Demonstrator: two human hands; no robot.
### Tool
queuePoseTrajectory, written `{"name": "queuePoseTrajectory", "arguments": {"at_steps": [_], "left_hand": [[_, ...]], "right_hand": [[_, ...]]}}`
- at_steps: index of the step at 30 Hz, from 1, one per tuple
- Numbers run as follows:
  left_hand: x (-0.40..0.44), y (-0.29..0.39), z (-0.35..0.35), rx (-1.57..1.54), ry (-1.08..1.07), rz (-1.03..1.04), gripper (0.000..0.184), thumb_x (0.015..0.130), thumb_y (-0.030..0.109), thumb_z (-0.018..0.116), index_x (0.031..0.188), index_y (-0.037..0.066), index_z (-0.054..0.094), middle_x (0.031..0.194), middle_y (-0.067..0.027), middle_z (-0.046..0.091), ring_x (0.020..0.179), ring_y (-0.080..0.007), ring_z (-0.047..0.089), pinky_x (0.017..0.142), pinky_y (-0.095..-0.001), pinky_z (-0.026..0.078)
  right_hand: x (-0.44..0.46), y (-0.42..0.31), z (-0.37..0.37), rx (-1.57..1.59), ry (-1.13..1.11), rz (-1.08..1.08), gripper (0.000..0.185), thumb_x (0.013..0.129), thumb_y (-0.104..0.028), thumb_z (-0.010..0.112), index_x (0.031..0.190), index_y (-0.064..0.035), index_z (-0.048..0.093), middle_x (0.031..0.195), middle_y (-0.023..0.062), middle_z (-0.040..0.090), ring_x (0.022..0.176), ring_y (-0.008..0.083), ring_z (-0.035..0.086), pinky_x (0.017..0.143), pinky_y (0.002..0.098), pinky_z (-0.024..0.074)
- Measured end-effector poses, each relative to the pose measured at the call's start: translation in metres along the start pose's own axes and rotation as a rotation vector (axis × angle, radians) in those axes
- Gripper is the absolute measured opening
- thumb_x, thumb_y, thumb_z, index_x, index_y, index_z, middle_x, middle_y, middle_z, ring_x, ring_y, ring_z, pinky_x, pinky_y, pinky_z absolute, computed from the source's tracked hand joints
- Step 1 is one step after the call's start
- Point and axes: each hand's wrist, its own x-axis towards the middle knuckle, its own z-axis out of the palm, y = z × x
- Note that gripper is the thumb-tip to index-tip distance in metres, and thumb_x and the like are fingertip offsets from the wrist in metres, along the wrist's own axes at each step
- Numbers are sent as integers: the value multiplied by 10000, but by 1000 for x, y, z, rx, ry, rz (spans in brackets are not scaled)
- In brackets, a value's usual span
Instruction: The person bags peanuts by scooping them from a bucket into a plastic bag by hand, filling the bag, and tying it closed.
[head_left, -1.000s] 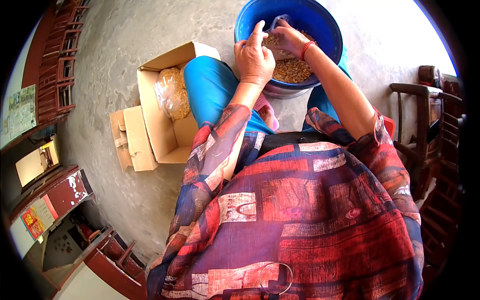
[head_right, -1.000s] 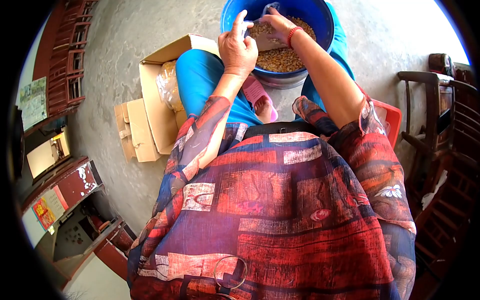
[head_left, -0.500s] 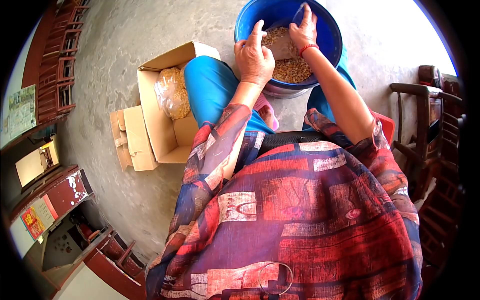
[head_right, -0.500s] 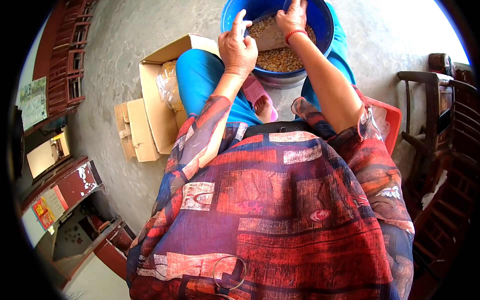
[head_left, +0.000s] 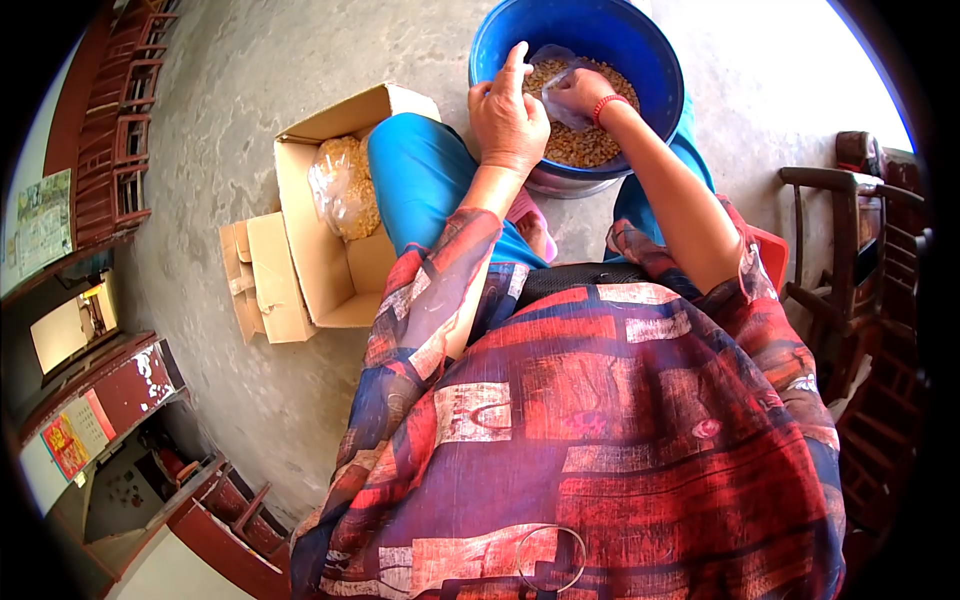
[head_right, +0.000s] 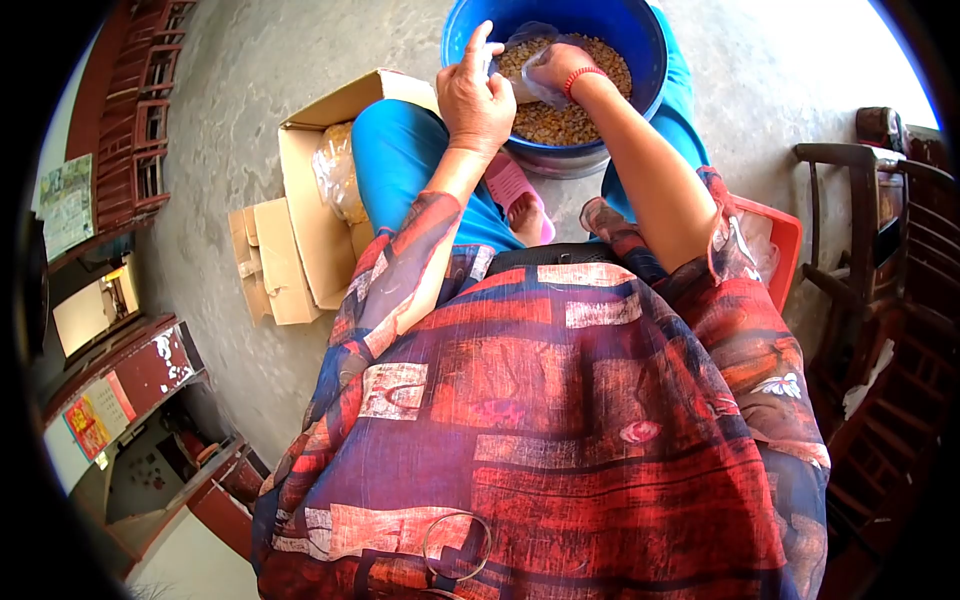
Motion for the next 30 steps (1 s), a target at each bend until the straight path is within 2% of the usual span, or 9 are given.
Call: {"name": "queuePoseTrajectory", "arguments": {"at_steps": [3,5,8,21,23,24,25,29,30], "left_hand": [[0,0,0,9,5,3,672,681,1,535,1330,132,424,980,-21,684,720,-230,604,819,-349,399],[0,1,0,8,11,8,672,680,1,535,1330,133,424,981,-19,684,718,-230,603,820,-349,400],[0,1,-2,-23,-43,-29,659,693,-22,537,1327,116,424,988,-48,663,900,-199,617,834,-350,364],[1,-1,1,8,11,-2,674,671,-6,523,1322,140,428,969,-4,685,710,-218,607,814,-344,407],[1,0,1,8,13,-1,675,670,-8,522,1322,140,427,969,-5,685,708,-220,607,813,-344,407],[2,0,1,5,15,-2,674,670,-9,521,1321,141,429,969,-6,685,711,-222,608,813,-342,406],[1,0,1,3,16,-4,674,670,-11,520,1320,143,431,970,-7,685,715,-223,608,813,-340,406],[2,-1,1,11,17,-5,672,671,-9,520,1319,148,435,969,-7,686,729,-227,608,813,-337,407],[2,-2,2,7,12,-11,670,674,-8,521,1319,150,436,971,-7,685,731,-229,606,815,-338,406]], "right_hand": [[13,11,13,-121,454,94,375,673,-396,681,817,-51,711,840,189,675,847,288,670,768,375,517],[19,22,9,-61,420,210,283,728,-306,639,858,-62,698,813,172,675,800,266,672,751,356,525],[23,33,-2,-11,603,148,750,698,-226,638,1358,-114,298,1149,247,550,1040,424,565,907,444,457],[9,50,-50,-20,706,90,431,790,-208,527,1218,-182,486,912,200,653,865,390,623,791,440,486],[-9,26,-54,-265,1067,-316,371,770,-170,538,1140,-160,558,888,172,657,833,358,631,767,409,497],[-31,-1,-63,-259,1003,-326,517,672,-42,570,1186,-73,531,1195,219,521,1116,384,506,925,406,444],[-27,-1,-65,-258,1001,-327,517,672,-42,570,1186,-73,531,1195,219,521,1116,384,506,925,406,444],[-39,-39,-74,-57,-173,-581,173,765,-117,528,853,-54,664,763,99,661,711,203,641,667,321,514],[-45,-48,-65,63,-480,-319,195,789,-109,502,886,-37,654,731,77,653,653,170,624,576,312,509]]}}
